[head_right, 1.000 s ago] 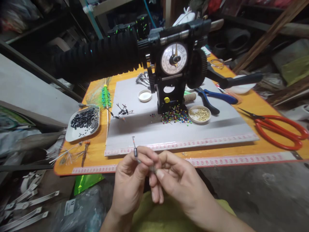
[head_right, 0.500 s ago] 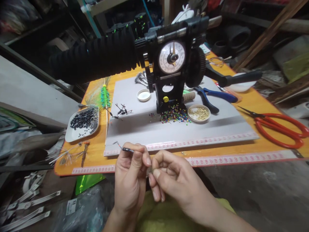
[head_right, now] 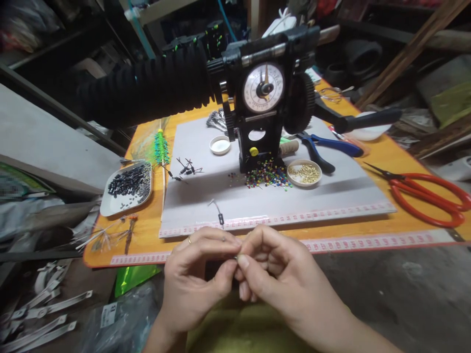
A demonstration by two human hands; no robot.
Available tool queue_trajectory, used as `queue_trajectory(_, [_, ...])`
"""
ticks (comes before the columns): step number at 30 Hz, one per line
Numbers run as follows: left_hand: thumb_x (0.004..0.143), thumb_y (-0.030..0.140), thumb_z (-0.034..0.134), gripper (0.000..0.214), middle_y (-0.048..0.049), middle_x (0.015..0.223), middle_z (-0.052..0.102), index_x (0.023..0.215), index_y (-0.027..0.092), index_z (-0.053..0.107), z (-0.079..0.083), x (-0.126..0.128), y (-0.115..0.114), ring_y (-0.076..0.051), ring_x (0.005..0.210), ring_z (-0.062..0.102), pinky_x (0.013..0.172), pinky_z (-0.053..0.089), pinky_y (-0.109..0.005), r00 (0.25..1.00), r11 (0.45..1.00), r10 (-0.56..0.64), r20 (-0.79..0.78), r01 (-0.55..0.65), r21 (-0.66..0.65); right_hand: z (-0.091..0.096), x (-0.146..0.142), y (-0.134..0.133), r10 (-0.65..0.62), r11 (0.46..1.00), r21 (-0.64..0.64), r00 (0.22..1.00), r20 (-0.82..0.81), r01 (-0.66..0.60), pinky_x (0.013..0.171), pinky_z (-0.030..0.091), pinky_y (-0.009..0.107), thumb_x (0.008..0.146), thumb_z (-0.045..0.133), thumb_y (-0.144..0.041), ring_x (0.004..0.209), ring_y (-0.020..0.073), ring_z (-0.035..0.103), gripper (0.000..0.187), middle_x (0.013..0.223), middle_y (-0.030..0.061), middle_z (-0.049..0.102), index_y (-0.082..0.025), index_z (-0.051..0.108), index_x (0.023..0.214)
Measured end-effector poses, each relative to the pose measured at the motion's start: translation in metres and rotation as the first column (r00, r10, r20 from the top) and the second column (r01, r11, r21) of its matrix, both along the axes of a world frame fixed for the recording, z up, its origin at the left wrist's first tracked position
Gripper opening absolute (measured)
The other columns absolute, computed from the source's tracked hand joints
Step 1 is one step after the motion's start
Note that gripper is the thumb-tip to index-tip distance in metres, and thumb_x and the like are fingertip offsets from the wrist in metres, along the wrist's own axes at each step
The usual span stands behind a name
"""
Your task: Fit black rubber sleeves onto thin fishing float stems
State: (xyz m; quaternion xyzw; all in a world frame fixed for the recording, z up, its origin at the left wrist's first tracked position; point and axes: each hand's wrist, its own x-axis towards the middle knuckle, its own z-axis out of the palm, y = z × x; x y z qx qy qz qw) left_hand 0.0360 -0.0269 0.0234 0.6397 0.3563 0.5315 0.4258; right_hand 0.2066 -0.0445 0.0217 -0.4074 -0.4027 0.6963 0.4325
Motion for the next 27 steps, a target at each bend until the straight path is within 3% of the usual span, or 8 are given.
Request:
queue_trajectory(10, [0.085,0.005,0.078,0.016,-0.0112,0.082,0.08,0.098,0.015,0.078,0.0,-0.008,0.005,-0.019,0.075,0.078,0.07,0.062,-0.023,0.983,0.951,0.049,-0.177,0.008,0.309,0.002,-0.001,0.002,0.015,0.998,0.052,0.999,0.045,-0.017,0.056,0.053,0.022,0.096,0.073,-0.046,0.059,0.0123,0.065,0.03,0.069,0.0011,0.066,-0.02,0.063,0.083])
queue_trajectory(18, [0.089,0.005,0.071,0.02,-0.0123,0.091,0.079,0.105,0.017,0.073,-0.006,-0.019,0.009,-0.023,0.081,0.075,0.073,0.062,-0.03,0.935,0.922,0.001,-0.355,0.136,0.362,-0.003,-0.002,0.004,0.111,0.994,0.005,0.993,0.049,-0.111,0.056,0.048,0.022,0.096,0.07,-0.054,0.057,0.0111,0.059,0.037,0.062,-0.0004,0.064,-0.021,0.059,0.086])
queue_trajectory(22, [0.091,0.007,0.069,0.02,-0.0108,0.09,0.077,0.107,0.018,0.077,-0.004,-0.017,0.01,-0.021,0.078,0.073,0.068,0.06,-0.027,0.969,0.964,-0.035,-0.243,0.098,0.249,-0.004,-0.002,0.007,0.15,0.987,-0.05,0.986,-0.079,-0.154,0.053,0.048,0.021,0.093,0.074,-0.052,0.054,0.0091,0.058,0.038,0.066,-0.0011,0.064,-0.02,0.057,0.084])
queue_trajectory(25, [0.096,0.013,0.065,0.022,-0.0096,0.091,0.072,0.106,0.021,0.083,-0.004,-0.011,0.005,-0.02,0.082,0.07,0.069,0.058,-0.027,0.997,1.0,-0.015,-0.081,0.014,-0.01,-0.006,-0.004,0.007,0.155,0.983,-0.074,0.975,-0.161,-0.168,0.05,0.048,0.02,0.094,0.075,-0.049,0.051,0.0082,0.059,0.036,0.07,-0.0011,0.064,-0.019,0.057,0.084])
queue_trajectory(27, [0.1,0.022,0.063,0.023,-0.0108,0.097,0.068,0.107,0.023,0.085,-0.005,-0.007,0.001,-0.023,0.093,0.067,0.079,0.058,-0.031,0.999,0.979,-0.03,0.039,0.037,-0.2,-0.007,-0.005,0.007,0.159,0.981,-0.082,0.97,-0.185,-0.176,0.051,0.049,0.02,0.095,0.073,-0.048,0.052,0.0079,0.059,0.034,0.071,-0.001,0.064,-0.018,0.058,0.086])
